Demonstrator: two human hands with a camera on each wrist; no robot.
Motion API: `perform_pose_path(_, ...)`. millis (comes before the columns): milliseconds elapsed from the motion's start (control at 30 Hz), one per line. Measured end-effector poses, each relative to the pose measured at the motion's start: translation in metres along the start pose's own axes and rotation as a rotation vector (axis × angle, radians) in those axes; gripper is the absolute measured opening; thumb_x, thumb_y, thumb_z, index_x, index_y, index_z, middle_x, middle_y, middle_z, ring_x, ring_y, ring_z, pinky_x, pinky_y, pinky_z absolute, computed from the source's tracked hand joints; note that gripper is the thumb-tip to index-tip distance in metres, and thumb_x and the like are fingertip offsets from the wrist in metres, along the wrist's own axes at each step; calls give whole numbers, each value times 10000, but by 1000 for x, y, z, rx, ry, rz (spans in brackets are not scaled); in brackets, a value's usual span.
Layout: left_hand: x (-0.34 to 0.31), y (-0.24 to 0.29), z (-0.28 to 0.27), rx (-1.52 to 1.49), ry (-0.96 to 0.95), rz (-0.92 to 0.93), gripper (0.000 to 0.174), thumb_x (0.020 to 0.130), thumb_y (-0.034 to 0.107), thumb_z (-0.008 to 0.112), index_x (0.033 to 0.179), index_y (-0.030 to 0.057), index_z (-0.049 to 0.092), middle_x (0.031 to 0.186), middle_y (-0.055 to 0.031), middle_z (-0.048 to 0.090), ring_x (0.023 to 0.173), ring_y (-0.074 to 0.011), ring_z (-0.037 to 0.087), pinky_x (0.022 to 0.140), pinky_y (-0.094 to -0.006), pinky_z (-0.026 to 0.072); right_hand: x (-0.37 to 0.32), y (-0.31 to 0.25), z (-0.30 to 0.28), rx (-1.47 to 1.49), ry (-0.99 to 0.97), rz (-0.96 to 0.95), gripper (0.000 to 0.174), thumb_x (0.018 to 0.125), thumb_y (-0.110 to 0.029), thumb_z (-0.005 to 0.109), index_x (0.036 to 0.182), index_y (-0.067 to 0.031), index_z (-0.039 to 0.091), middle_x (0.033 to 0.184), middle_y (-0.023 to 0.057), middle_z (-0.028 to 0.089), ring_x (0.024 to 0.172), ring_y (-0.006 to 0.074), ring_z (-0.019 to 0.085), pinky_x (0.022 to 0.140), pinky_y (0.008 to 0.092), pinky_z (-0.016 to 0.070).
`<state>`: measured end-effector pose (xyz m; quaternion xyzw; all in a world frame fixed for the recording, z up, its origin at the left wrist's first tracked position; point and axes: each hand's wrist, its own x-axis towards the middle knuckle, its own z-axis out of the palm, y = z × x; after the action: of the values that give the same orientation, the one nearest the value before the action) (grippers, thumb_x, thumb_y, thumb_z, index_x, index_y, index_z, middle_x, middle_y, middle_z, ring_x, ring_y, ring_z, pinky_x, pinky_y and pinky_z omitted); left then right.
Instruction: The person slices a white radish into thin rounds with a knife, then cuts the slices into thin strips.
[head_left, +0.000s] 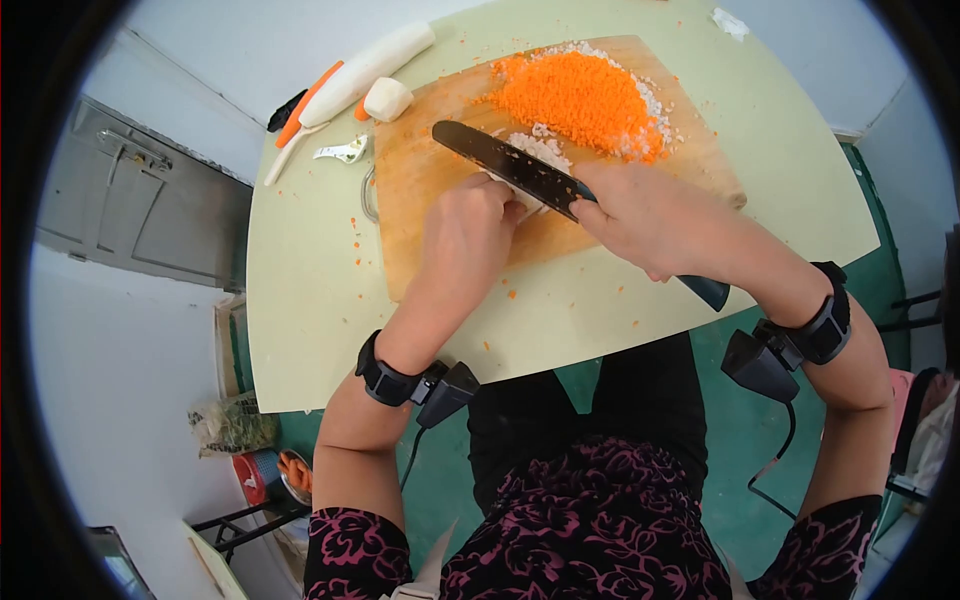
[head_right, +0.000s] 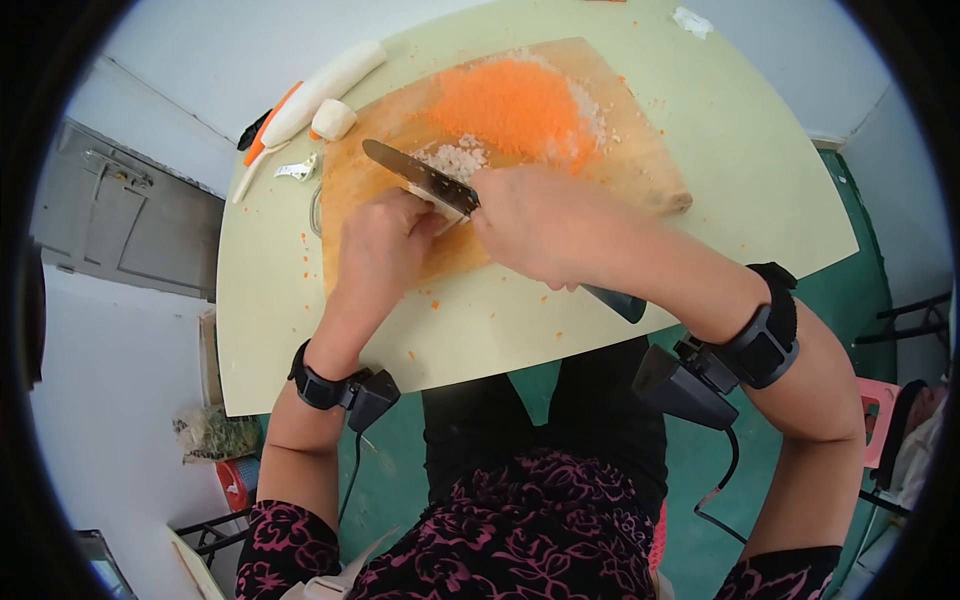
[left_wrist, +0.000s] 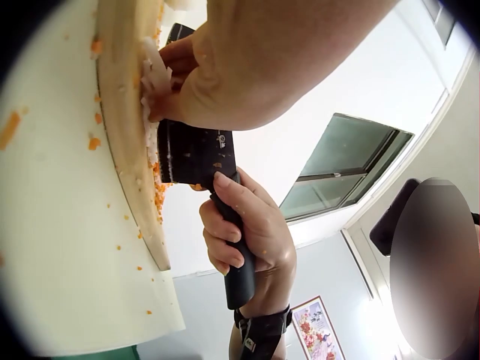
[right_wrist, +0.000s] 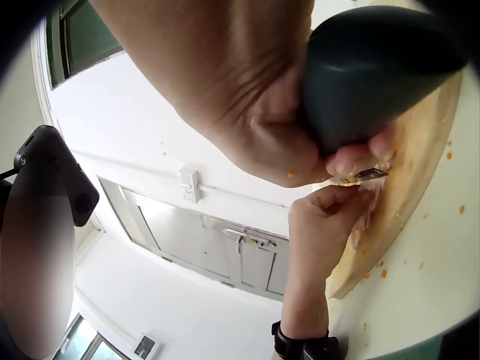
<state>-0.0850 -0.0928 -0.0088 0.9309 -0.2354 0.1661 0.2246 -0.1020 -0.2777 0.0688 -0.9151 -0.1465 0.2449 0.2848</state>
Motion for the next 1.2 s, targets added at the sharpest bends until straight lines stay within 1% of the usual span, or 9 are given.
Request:
perform_pose_path(100, 1, -1, -1, 4, -15, 5, 94, 697, 55, 677, 775, 3, 687, 756, -172, 627, 678, -336, 605, 611, -383, 477, 10, 7, 6, -24, -23, -14, 242, 934, -169, 389, 1045, 33, 462, 565, 143, 534, 384, 230, 530, 427, 356, 466)
perform_pose_path(400, 0, -2, -2, 41, -36, 23, 92, 709, 46, 662, 781, -7, 683, 741, -157, 623, 681, -326, 601, 617, -375, 473, 40, -2, 12, 44, 7, 27, 228, 923, -181, 411, 1019, 14, 477, 585, 139, 539, 415, 220, 554, 420, 344, 478)
perform_pose_path(500, 0, -6, 0, 53, -46, 23, 90, 710, 41, 657, 779, -14, 680, 749, -152, 625, 684, -321, 601, 623, -373, 474, 43, 14, 11, 85, 157, -68, 239, 921, -211, 436, 996, 11, 483, 613, 129, 548, 435, 207, 557, 429, 333, 479)
perform_pose_path(600, -1, -5, 1, 57, -46, 2, 89, 712, 37, 654, 776, -20, 677, 754, -150, 625, 686, -323, 600, 629, -376, 475, 31, 14, 7, 91, 210, -68, 241, 923, -221, 448, 998, 4, 494, 632, 127, 546, 443, 199, 550, 421, 322, 469)
perform_pose_path(700, -1, -3, 1, 68, -47, -19, 89, 711, 32, 653, 777, -25, 675, 759, -153, 624, 688, -326, 600, 632, -378, 476, 21, 12, 7, -30, 286, -179, 250, 924, -212, 452, 1012, 17, 501, 655, 158, 558, 501, 246, 572, 480, 356, 477)
perform_pose_path(800, -1, -3, 1, 55, -31, -10, 97, 705, 26, 657, 786, -24, 674, 767, -157, 625, 691, -329, 600, 632, -380, 477, 23, 18, 18, -99, 346, -278, 245, 919, -193, 461, 1021, 26, 503, 696, 207, 571, 618, 340, 593, 578, 415, 476)
perform_pose_path(900, -1, -2, 0, 56, -21, 0, 107, 701, 26, 663, 799, -17, 675, 775, -159, 626, 694, -332, 601, 631, -384, 477, 24, 20, 28, -109, 394, -299, 231, 907, -173, 475, 1005, 34, 505, 745, 241, 581, 723, 410, 576, 657, 457, 458)
perform_pose_path(1033, -1, -7, 5, 13, 8, 56, 93, 712, 29, 650, 697, -53, 608, 755, -188, 597, 691, -360, 596, 605, -416, 487, 24, 15, 26, -152, 300, -228, 210, 902, -159, 485, 973, 38, 499, 752, 244, 587, 736, 426, 571, 649, 475, 452)
perform_pose_path(1200, -2, -2, 0, 19, -10, 55, 91, 718, 23, 631, 682, -53, 596, 724, -194, 577, 671, -365, 588, 589, -419, 483, 24, 7, 22, -201, 226, -204, 188, 901, -146, 479, 957, 33, 487, 732, 243, 586, 727, 421, 574, 643, 489, 443)
